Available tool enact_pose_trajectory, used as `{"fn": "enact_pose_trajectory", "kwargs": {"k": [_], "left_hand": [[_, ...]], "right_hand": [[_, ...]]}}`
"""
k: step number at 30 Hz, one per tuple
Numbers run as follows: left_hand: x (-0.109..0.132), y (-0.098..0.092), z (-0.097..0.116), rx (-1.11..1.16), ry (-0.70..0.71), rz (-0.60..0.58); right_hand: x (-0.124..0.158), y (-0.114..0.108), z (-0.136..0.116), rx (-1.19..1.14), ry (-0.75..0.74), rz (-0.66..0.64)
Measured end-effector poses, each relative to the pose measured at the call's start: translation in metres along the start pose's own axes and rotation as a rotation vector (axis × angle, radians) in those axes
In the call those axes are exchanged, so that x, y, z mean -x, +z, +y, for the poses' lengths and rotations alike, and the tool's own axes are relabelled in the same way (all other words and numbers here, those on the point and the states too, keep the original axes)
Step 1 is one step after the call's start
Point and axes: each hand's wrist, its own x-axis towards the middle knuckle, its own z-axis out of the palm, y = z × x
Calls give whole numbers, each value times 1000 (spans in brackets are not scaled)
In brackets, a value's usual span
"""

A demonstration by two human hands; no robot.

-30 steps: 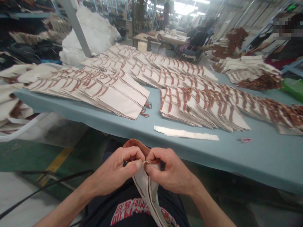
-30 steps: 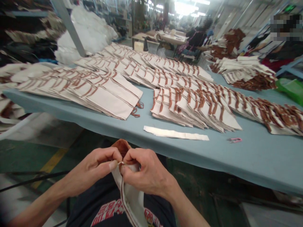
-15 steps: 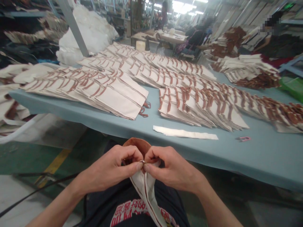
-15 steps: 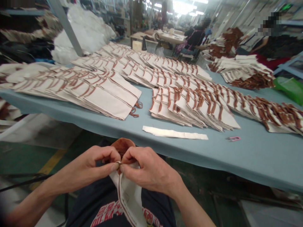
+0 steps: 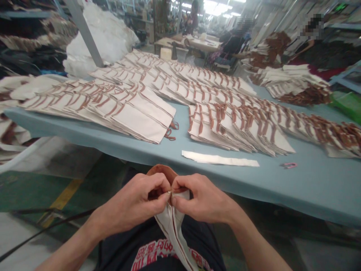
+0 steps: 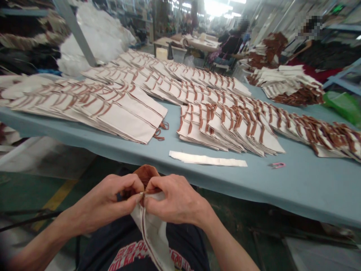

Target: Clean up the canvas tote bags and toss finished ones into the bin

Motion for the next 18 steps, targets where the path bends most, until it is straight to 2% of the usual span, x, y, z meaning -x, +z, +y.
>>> {"fn": "enact_pose_trajectory", "kwargs": {"k": [4,8,15,18], "left_hand": [[3,-1,-2,3,-7,-14],[7,-3,1,-93,69,4],[12,7,-6,-493,442,236],[14,10,-13,-573,525,287]], "right_hand": [[-1,0,-3,33,28,-24],[0,3,-2,28,12,1],[-3,3,-3,-13,23,10],[-5,3,-4,-46,1,20]]}}
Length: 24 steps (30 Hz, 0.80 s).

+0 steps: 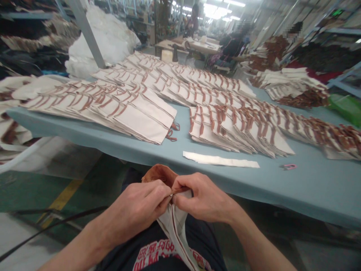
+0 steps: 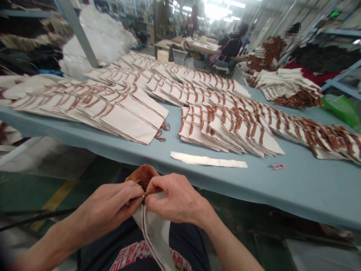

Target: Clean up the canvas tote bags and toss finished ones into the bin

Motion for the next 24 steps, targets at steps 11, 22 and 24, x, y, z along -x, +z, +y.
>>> {"fn": "enact_pose_trajectory", "kwargs": {"k": [11,22,24], "left_hand": [[1,-5,0,-23,102,31],[-4,6,-3,21,89,79],[-7,7,0,107,3,94]], "right_hand": [[0,8,14,-450,80,-72],[-2,5,20,-634,76,-46],[-1,6,19,-580,50,-12]]}}
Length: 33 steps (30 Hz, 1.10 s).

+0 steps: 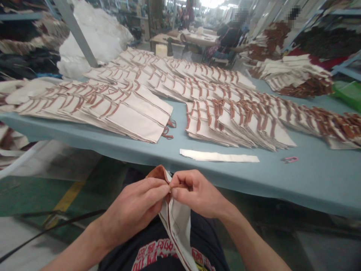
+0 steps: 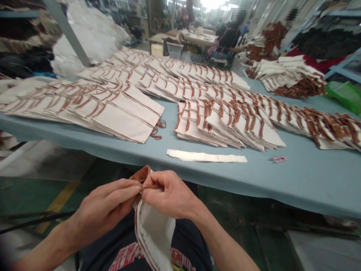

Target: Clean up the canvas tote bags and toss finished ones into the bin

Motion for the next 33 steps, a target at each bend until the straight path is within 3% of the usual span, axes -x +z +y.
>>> {"fn": "enact_pose_trajectory", "kwargs": {"k": [5,9,12,14,17,19,26,33], "left_hand": [[-12,-8,9,193,-256,-81],[-19,-20,10,279,-317,-232],[-19,-21,5,275,-288,-355],[-16,-16,0,169,-172,-341],[-9,-5,-7,-57,5,-156],[-5,0,-9,-95,-2,-81],[-15,-15,-1,310,-247,-278],[-31,-19,2,444,-401,-422]], "right_hand": [[8,1,-4,213,-209,48],[15,1,-6,345,-308,96],[18,0,-4,405,-393,135],[18,0,0,443,-420,165],[14,0,4,451,-399,195],[11,0,7,423,-379,197],[13,-2,8,310,-366,99],[17,-2,4,428,-450,102]]}}
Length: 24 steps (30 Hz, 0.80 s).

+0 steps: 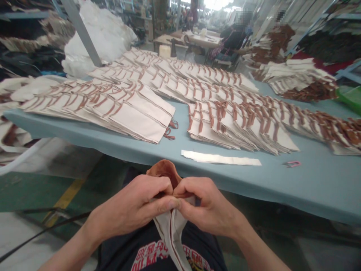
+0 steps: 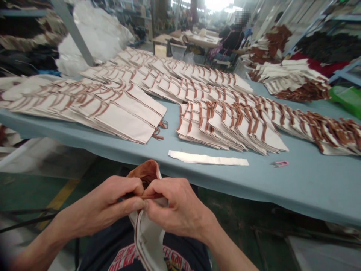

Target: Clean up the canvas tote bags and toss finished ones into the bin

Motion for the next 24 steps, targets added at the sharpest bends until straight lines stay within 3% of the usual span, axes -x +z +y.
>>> {"fn": "enact_pose_trajectory", "kwargs": {"k": [5,9,12,18,21,24], "left_hand": [[-4,3,-2,235,-43,-30],[-3,12,-13,598,-68,-28],[-2,20,-21,814,-104,13],[1,43,-28,1205,-185,75],[0,48,-30,1261,-235,80],[0,40,-29,1114,-183,54]], "right_hand": [[0,-7,-2,32,5,-23],[-2,-10,-1,-194,81,-136],[-4,-4,2,-337,89,-122],[-6,9,8,-98,-254,88],[-6,12,9,-99,-279,104],[-5,13,8,-196,-212,110]]}}
